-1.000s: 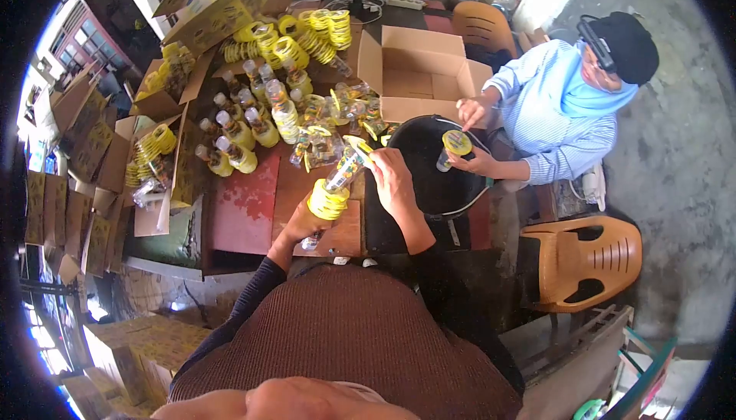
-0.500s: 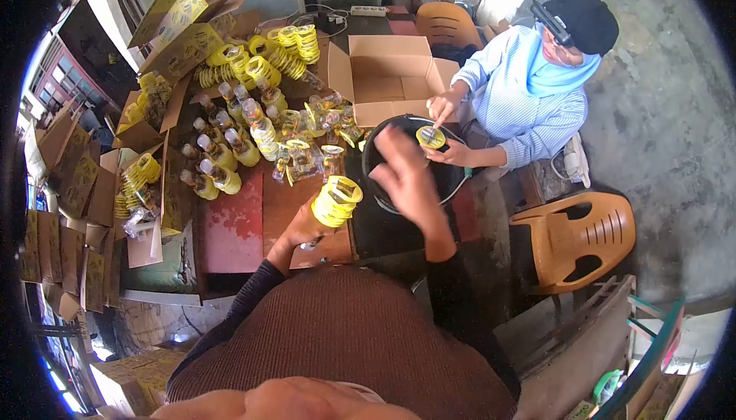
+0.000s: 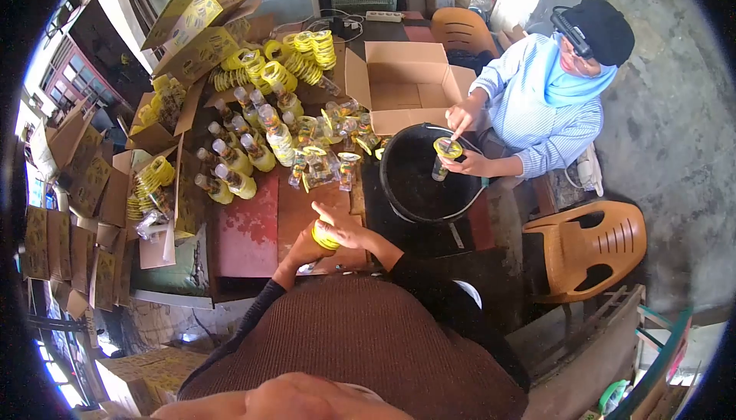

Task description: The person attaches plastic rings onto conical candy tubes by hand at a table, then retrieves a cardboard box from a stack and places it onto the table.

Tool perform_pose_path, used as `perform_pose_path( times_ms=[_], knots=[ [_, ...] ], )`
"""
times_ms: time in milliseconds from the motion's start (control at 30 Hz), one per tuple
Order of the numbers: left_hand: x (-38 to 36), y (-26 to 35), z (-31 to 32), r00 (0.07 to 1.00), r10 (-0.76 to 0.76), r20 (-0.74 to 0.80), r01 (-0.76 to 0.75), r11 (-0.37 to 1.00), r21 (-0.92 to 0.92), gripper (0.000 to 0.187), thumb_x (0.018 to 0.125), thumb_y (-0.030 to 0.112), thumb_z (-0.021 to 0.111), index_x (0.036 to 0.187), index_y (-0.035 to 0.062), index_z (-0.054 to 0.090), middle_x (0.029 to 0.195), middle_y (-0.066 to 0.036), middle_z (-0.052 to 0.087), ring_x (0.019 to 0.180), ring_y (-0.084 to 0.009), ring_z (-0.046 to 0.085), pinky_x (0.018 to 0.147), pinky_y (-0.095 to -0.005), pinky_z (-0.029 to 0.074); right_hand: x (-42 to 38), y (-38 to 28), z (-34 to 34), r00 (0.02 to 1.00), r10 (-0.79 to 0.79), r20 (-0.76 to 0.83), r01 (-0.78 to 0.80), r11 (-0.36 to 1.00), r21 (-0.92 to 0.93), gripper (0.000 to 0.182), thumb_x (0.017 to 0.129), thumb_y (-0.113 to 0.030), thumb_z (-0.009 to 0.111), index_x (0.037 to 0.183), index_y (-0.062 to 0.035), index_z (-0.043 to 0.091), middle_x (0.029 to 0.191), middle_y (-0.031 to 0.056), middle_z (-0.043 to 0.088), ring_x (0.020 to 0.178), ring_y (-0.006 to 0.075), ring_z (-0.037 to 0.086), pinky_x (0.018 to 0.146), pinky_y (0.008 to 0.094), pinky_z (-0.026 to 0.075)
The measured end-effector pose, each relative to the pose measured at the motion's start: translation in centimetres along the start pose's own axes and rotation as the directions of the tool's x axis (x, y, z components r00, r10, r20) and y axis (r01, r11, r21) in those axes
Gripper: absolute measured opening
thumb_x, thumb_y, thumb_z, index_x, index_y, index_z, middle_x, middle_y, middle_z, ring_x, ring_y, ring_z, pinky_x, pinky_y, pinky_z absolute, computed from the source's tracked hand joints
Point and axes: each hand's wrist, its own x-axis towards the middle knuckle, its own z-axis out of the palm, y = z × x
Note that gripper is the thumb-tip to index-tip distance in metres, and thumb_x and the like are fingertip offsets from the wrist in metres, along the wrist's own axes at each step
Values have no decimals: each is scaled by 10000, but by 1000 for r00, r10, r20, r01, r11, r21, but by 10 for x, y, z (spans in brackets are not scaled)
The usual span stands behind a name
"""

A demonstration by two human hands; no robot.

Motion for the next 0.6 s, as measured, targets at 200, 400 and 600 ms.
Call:
perform_pose_path(
  times_ms=[200,400,600],
  knots=[
    [-18,-15,-11,986,-149,-77,144,988,-56,600,582,134,796,1116,38,539,1006,-80,646,937,-183,626,817,-323,499,30,35,-21,921,362,142,-386,895,222,622,980,-461,358,1358,33,361,1421,182,374,1323,278,343,1077,364,288],
    [-54,-87,-16,964,-262,-42,254,958,-134,545,597,78,806,1085,56,566,924,-32,659,847,-130,621,755,-300,521,64,146,1,860,404,-312,-474,859,-194,672,805,-277,685,1340,-15,374,1271,223,453,1219,402,409,997,437,369],
    [-77,-46,-16,968,-213,-133,183,961,-206,462,619,81,814,1022,44,592,873,-12,653,747,-97,604,655,-275,519,106,184,-6,751,419,-511,-614,728,-304,761,813,-153,613,1445,-94,192,1461,188,201,1357,376,187,1033,552,269]
  ],
)
